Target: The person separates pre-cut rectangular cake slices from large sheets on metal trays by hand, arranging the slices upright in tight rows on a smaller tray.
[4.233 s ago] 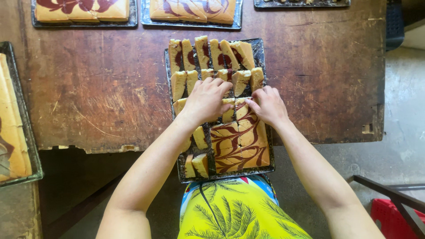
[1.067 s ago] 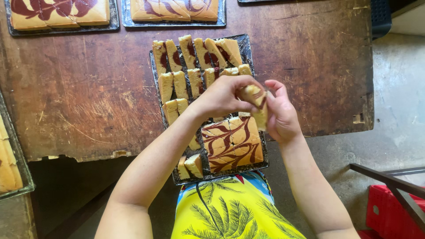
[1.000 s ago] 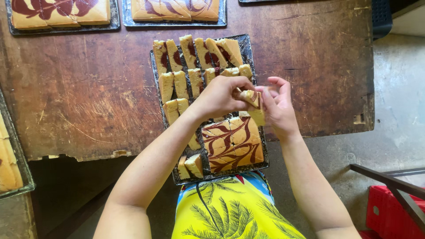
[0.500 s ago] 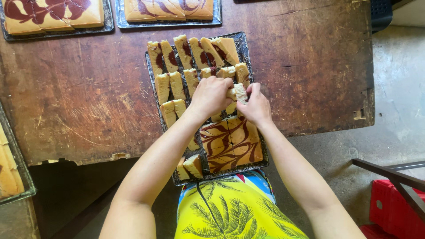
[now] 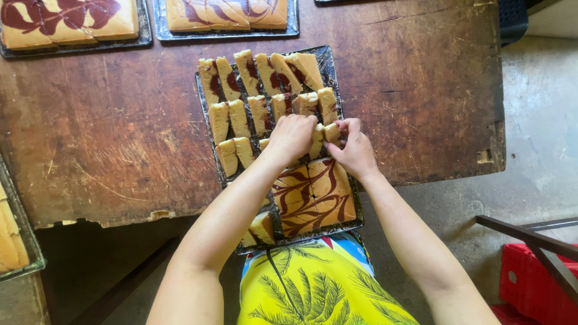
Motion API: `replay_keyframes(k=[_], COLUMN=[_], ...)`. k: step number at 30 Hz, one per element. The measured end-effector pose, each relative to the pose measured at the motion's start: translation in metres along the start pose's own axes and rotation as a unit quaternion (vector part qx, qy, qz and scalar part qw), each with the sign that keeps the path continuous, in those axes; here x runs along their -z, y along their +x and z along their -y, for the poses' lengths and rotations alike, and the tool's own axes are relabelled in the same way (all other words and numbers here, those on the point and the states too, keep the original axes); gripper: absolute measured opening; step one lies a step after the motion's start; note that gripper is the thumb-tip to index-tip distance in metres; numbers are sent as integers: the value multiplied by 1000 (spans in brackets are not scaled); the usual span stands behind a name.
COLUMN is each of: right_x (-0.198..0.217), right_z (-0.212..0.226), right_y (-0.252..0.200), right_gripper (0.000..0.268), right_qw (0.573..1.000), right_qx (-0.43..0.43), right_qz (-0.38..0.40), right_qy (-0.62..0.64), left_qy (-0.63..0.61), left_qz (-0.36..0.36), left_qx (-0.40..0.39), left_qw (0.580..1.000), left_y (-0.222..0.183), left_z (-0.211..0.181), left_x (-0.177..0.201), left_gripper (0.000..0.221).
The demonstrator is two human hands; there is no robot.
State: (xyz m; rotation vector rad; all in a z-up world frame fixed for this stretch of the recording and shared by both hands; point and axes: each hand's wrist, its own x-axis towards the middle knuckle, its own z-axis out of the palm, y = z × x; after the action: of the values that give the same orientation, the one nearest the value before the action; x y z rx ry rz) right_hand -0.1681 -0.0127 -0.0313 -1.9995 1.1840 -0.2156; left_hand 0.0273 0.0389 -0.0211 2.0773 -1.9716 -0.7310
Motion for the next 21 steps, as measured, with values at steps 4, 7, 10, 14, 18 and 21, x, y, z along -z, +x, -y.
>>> replay_keyframes(k=[4, 7, 10, 14, 18, 21], right_x=[-4, -3, 1, -13, -26, -28], right_z=[3, 1, -10, -23, -18, -10], right_y=[0, -3, -18, -46, -75, -80], right_gripper=[53, 54, 58, 34, 34, 28], right_qw=[999, 997, 982, 986, 985, 991], right_qx=[-18, 46, 160, -158, -154, -40], right_qz=[-8, -36, -90, -47, -68, -122], right_qy=[35, 43, -34, 26, -38, -47], left_qy=[4, -6, -12, 9, 6, -9], left_qz=[7, 14, 2, 21, 58, 52], left_qx=[-1, 3, -2, 2, 17, 24], left_qw=[1000, 1000, 1000, 1000, 998, 998], left_y=[-4, -5, -9, -14, -19, -27], left_z=[6, 10, 13, 9, 4, 3], left_x=[-1, 1, 1, 9, 18, 26], left_gripper=[12, 14, 15, 21, 30, 44])
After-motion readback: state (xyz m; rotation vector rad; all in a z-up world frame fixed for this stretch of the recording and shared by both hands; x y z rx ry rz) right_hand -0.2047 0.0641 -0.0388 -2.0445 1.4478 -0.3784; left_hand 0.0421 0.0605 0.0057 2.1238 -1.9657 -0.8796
